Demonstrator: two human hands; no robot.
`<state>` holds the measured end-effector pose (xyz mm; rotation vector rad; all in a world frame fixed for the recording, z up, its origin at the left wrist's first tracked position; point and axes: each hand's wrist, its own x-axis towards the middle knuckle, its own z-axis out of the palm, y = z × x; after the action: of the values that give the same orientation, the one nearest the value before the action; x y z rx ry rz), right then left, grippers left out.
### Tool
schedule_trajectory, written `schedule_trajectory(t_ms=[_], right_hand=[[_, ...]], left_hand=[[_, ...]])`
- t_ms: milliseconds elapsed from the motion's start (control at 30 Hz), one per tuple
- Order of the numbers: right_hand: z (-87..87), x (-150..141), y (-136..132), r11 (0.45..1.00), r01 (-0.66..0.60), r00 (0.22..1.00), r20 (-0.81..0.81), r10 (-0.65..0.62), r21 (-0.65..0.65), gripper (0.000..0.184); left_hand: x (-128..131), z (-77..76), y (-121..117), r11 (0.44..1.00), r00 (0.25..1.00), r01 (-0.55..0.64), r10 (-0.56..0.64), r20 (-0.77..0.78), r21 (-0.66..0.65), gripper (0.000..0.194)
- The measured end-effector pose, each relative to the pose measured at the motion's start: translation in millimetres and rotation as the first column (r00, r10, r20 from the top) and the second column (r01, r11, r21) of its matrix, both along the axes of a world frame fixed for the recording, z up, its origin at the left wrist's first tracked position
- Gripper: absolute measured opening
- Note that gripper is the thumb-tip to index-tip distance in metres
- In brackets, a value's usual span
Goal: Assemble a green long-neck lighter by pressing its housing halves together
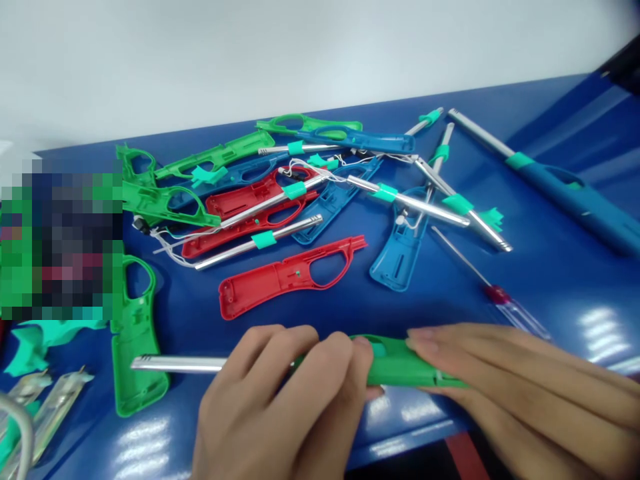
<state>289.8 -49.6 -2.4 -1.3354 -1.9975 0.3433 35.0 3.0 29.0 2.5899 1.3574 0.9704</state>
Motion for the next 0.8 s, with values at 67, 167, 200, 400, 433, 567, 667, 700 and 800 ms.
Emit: schedule_trajectory(t_ms=[67, 167, 200, 400, 433, 567, 667, 700, 800], right_hand=[[3.0, 1, 8, 0.998, -0.058, 0.997, 0.044, 0.056, 0.037, 0.041], [12.8, -4, 25, 0.990, -0.122, 0.992, -0.024, 0.124, 0.075, 0.034], [16.9, -7, 31, 0.989, -0.126, 0.990, -0.060, 0.131, 0.079, 0.032], [34.8, -12, 50, 0.990, -0.138, 0.989, -0.044, 0.140, 0.035, 0.029], [36.1, -11, 50, 0.988, -0.146, 0.988, -0.040, 0.148, 0.049, 0.026], [39.3, -12, 47, 0.983, -0.156, 0.987, -0.030, 0.160, 0.098, 0.018], [40.6, -16, 42, 0.984, -0.148, 0.986, -0.058, 0.154, 0.098, 0.016], [40.9, -16, 40, 0.985, -0.145, 0.986, -0.067, 0.151, 0.090, 0.017], [41.7, -18, 35, 0.988, -0.144, 0.987, -0.068, 0.148, 0.059, 0.019]], left_hand=[[2, 6.6, 6, 1.000, 1.000, 0.019, -0.019, 0.001, 0.003, 0.017], [3, 15.3, 15, 0.999, 0.999, 0.040, -0.040, -0.002, 0.005, 0.023], [2, 17.7, 17, 0.999, 0.999, 0.047, -0.047, -0.003, 0.009, 0.023], [-21, 28.4, 22, 0.986, 0.986, 0.137, -0.128, -0.104, 0.090, 0.021], [-25, 29.5, 22, 0.980, 0.978, 0.172, -0.158, -0.134, 0.100, 0.025], [-29, 30.1, 16, 0.973, 0.969, 0.221, -0.210, -0.127, 0.073, 0.029], [-25, 27.0, 6, 0.990, 0.991, 0.126, -0.123, -0.045, 0.071, 0.029], [-24, 26.0, 3, 0.991, 0.992, 0.116, -0.112, -0.056, 0.069, 0.029], [-23, 24.2, 0, 0.987, 0.977, 0.151, -0.142, -0.158, 0.052, 0.029]])
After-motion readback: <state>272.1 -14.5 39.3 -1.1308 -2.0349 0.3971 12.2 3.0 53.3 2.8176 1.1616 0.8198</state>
